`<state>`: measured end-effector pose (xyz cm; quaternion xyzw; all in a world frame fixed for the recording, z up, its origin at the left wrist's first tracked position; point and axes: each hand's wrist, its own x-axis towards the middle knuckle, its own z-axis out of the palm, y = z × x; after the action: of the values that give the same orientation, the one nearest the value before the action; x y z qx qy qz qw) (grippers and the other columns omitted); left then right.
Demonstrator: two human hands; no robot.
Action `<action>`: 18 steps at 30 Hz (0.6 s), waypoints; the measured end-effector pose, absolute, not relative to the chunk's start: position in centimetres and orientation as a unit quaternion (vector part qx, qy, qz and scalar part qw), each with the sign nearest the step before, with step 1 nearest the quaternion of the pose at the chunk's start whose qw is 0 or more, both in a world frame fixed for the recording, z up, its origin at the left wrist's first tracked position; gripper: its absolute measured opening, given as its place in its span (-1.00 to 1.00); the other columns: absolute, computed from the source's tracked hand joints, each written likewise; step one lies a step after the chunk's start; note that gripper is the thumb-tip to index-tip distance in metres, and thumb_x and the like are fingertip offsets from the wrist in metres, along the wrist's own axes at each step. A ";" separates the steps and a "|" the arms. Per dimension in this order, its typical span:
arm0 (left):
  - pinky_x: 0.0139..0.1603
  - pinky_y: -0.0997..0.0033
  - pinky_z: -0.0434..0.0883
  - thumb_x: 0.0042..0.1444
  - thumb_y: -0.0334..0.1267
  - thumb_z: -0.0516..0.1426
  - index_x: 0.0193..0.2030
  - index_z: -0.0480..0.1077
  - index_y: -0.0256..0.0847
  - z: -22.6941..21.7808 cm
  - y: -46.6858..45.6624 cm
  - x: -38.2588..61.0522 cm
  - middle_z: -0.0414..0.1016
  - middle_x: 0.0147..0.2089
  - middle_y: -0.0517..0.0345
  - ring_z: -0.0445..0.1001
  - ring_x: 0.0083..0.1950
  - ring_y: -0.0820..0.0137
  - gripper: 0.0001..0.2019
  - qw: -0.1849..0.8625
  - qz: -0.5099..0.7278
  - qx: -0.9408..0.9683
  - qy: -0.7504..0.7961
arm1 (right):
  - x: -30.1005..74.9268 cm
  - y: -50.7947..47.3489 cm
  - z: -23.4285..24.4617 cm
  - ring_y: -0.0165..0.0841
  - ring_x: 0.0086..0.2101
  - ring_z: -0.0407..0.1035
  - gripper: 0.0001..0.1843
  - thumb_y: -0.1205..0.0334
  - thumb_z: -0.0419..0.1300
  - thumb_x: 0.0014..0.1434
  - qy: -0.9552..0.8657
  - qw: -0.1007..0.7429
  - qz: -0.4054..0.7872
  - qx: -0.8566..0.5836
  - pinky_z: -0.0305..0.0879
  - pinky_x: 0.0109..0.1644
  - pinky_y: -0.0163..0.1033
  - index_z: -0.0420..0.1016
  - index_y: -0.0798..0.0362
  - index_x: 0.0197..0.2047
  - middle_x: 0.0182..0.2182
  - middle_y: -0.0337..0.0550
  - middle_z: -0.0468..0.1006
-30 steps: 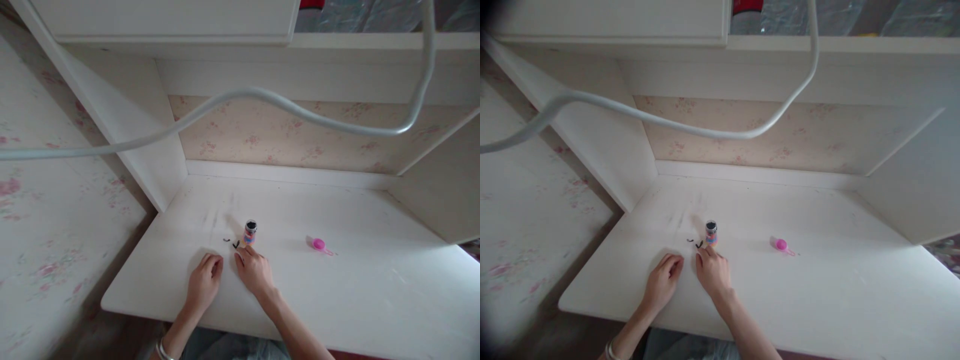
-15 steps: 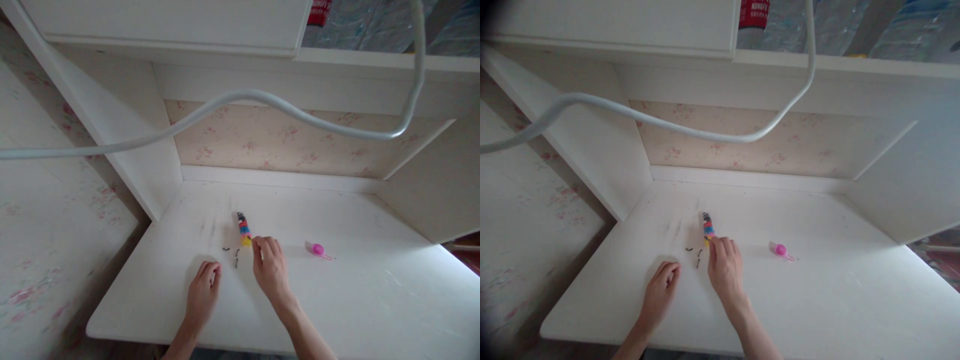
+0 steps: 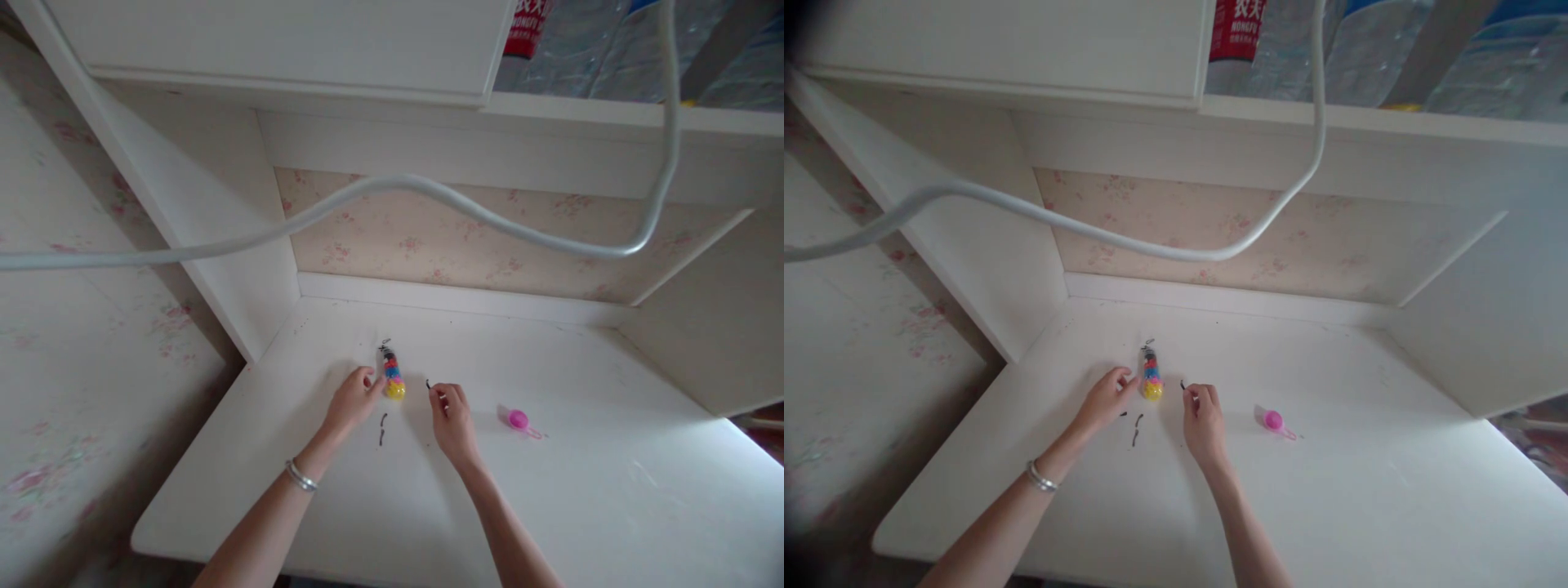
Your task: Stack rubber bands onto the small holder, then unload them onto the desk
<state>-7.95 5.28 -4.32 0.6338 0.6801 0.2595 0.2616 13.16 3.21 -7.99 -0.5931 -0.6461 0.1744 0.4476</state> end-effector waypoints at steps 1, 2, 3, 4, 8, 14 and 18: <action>-0.15 0.36 0.35 0.15 0.14 -0.04 0.04 0.34 -0.21 -4.0 6.7 -7.1 0.52 -0.13 0.01 0.50 -0.14 0.28 -0.49 0.255 0.232 0.639 0.688 | 13.2 3.0 -8.4 -0.39 -0.37 0.34 -0.64 0.02 -0.06 0.29 -0.641 0.449 0.185 -0.595 0.32 -0.25 -0.25 0.43 0.07 -0.25 -0.27 -0.10 0.42; -0.13 0.34 0.35 0.12 0.17 -0.03 0.08 0.31 -0.22 -3.7 8.0 -6.3 0.50 -0.07 -0.05 0.49 -0.09 0.23 -0.44 0.239 0.206 0.637 0.703 | 13.2 2.8 -8.8 -0.40 -0.38 0.35 -0.64 0.01 -0.06 0.29 -0.635 0.449 0.194 -0.598 0.32 -0.26 -0.25 0.43 0.07 -0.25 -0.27 -0.10 0.43; -0.11 0.31 0.34 0.10 0.20 -0.01 0.11 0.28 -0.21 -3.6 9.1 -5.5 0.47 0.01 -0.09 0.48 -0.05 0.19 -0.40 0.224 0.183 0.637 0.715 | 13.2 2.5 -9.2 -0.40 -0.40 0.35 -0.63 0.00 -0.06 0.30 -0.628 0.450 0.202 -0.602 0.32 -0.28 -0.25 0.44 0.07 -0.25 -0.28 -0.10 0.43; -0.09 0.29 0.34 0.05 0.22 0.02 0.13 0.26 -0.23 -3.6 10.1 -4.7 0.44 0.05 -0.15 0.48 -0.02 0.15 -0.35 0.220 0.176 0.635 0.720 | 13.3 2.2 -9.5 -0.40 -0.40 0.35 -0.63 0.00 -0.06 0.30 -0.622 0.453 0.208 -0.604 0.32 -0.29 -0.25 0.44 0.06 -0.25 -0.28 -0.10 0.43; -0.10 0.28 0.34 -0.02 0.11 0.13 0.12 0.26 -0.28 -4.1 12.3 -2.9 0.42 0.04 -0.22 0.48 -0.03 0.10 -0.35 0.217 0.159 0.625 0.733 | 13.6 1.5 -10.3 -0.39 -0.39 0.36 -0.63 -0.01 -0.06 0.31 -0.616 0.472 0.214 -0.593 0.31 -0.28 -0.26 0.43 0.06 -0.25 -0.28 -0.08 0.44; -0.05 0.25 0.35 0.04 -0.16 0.08 0.17 0.25 -0.25 -4.0 11.4 -2.6 0.40 0.06 -0.17 0.49 -0.03 0.14 -0.48 0.218 0.170 0.641 0.717 | 13.8 1.5 -10.4 -0.43 -0.45 0.32 -0.65 0.01 -0.03 0.30 -0.610 0.475 0.231 -0.591 0.29 -0.33 -0.29 0.43 0.07 -0.27 -0.30 -0.12 0.43; 0.12 0.28 0.30 0.08 -0.19 0.07 0.25 0.15 -0.20 -3.5 8.8 -3.3 0.31 0.18 -0.08 0.41 0.10 0.21 -0.44 0.207 0.228 0.665 0.680 | 13.9 2.0 -9.1 -0.44 -0.49 0.29 -0.63 -0.02 -0.01 0.27 -0.593 0.491 0.248 -0.588 0.26 -0.38 -0.30 0.45 0.07 -0.30 -0.32 -0.14 0.43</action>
<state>-3.27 8.84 -3.47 0.6653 0.6799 0.2283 0.2072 13.89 1.98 -9.14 -0.5882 -0.5932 0.2481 0.4905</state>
